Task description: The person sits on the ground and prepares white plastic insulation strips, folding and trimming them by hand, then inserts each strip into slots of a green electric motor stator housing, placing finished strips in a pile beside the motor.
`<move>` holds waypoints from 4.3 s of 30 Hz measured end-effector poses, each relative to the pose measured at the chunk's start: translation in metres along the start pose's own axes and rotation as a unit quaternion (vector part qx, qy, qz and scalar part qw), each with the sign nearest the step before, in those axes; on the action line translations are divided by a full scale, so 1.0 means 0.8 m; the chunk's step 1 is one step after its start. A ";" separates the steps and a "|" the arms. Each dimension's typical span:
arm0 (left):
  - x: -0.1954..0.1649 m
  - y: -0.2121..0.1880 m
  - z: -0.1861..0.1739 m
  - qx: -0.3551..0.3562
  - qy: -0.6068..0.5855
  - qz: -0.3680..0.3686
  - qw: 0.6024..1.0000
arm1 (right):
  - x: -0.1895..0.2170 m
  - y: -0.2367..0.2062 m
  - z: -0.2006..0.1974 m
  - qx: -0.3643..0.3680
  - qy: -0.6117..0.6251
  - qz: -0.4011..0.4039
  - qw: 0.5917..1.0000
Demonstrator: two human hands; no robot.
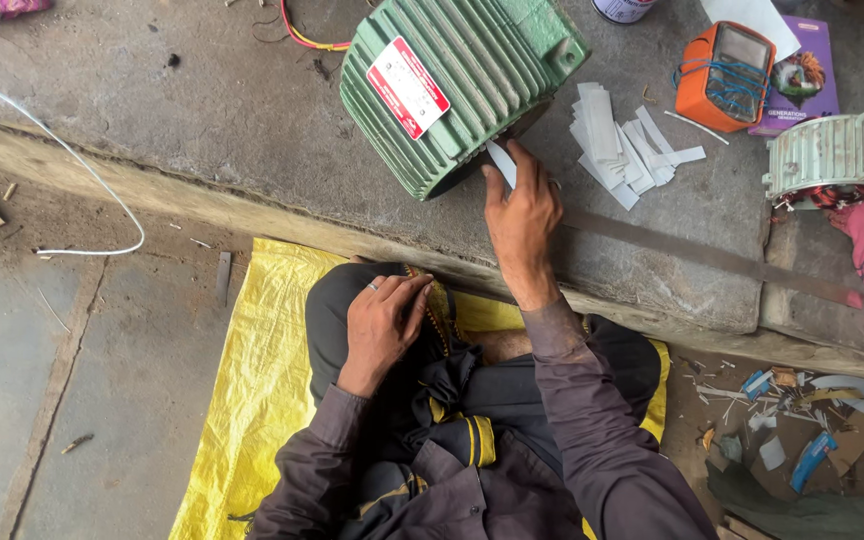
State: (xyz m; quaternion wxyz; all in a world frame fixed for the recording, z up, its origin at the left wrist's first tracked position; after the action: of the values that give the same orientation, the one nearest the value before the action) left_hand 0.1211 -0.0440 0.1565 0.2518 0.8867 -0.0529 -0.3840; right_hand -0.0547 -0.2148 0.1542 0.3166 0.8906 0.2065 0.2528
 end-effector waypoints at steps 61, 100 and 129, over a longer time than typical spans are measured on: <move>-0.006 -0.003 0.016 0.013 0.057 0.013 0.998 | -0.002 -0.002 0.007 -0.061 0.118 0.056 0.990; -0.004 -0.002 0.015 0.007 0.009 -0.009 1.000 | -0.015 -0.003 0.011 -0.033 0.209 0.127 0.969; -0.003 0.001 0.017 0.009 0.017 -0.002 1.000 | -0.024 0.000 0.030 -0.075 0.272 0.145 0.948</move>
State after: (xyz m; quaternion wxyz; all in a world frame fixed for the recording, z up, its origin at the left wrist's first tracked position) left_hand 0.1098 -0.0496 0.1502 0.2436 0.8956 -0.0503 -0.3688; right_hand -0.0557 -0.2360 0.1323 0.2737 0.7822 0.1337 0.5435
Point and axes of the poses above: each hand's wrist, its own y-axis towards the middle knuckle, its own z-axis out of the palm, x = y × z, the point moved 4 cm from there along y, towards the middle knuckle, and after that the axes turned 5 degrees about y, right-handed, at the moved point
